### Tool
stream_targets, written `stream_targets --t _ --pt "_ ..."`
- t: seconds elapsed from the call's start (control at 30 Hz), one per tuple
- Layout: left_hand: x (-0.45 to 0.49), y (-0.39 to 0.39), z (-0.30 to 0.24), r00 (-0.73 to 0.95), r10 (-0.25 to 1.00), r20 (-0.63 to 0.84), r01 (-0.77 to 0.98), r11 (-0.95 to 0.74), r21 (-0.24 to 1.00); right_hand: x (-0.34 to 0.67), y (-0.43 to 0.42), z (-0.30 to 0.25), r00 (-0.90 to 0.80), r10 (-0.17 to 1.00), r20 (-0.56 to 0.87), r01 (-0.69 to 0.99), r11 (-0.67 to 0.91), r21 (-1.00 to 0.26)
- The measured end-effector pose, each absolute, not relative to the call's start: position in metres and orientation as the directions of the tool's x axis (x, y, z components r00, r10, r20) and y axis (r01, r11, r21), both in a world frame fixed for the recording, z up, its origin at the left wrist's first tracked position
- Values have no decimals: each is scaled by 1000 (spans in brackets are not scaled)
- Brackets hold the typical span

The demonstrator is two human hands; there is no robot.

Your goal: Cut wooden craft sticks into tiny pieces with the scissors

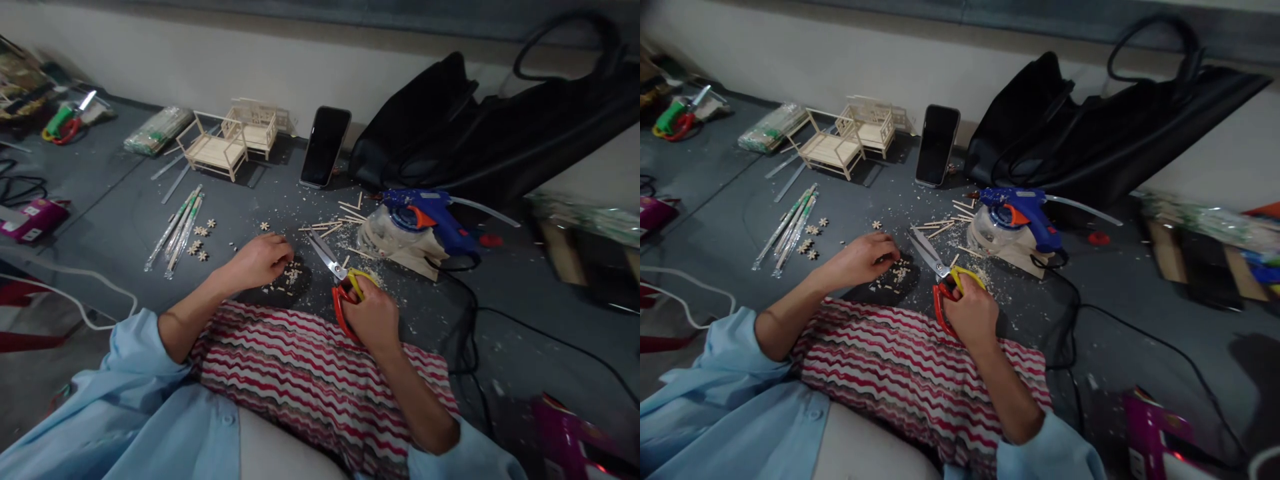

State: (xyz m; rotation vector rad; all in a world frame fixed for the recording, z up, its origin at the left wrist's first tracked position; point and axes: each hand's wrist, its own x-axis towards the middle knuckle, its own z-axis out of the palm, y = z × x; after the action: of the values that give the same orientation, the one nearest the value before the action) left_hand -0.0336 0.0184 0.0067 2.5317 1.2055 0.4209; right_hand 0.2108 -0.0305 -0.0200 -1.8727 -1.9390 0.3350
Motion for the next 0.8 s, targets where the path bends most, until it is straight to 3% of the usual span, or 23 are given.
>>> stream_targets --t 0.3,0.37,0.43,0.53,0.6,0.7,0.8 --pt "-23 9 3 620 785 11 751 -597 283 211 -31 -20 -9 993 119 867 66 -493" --pt "-22 9 4 601 799 28 748 -574 333 212 -31 -21 -2 994 112 861 58 -505" --pt "-23 8 9 545 834 84 702 -509 498 212 -33 -21 -3 992 123 856 66 -513" --pt "-21 5 18 377 922 90 426 -259 867 211 -36 -20 -32 985 171 860 114 -498" --pt "-17 2 20 296 955 4 125 -42 991 210 -39 -19 -60 978 199 865 150 -478" --pt "-10 -1 16 251 963 -94 -234 155 960 208 -41 -16 -105 965 240 870 206 -448" --pt "-4 -1 10 238 962 -136 -398 225 889 207 -42 -14 -147 949 278 871 257 -418"
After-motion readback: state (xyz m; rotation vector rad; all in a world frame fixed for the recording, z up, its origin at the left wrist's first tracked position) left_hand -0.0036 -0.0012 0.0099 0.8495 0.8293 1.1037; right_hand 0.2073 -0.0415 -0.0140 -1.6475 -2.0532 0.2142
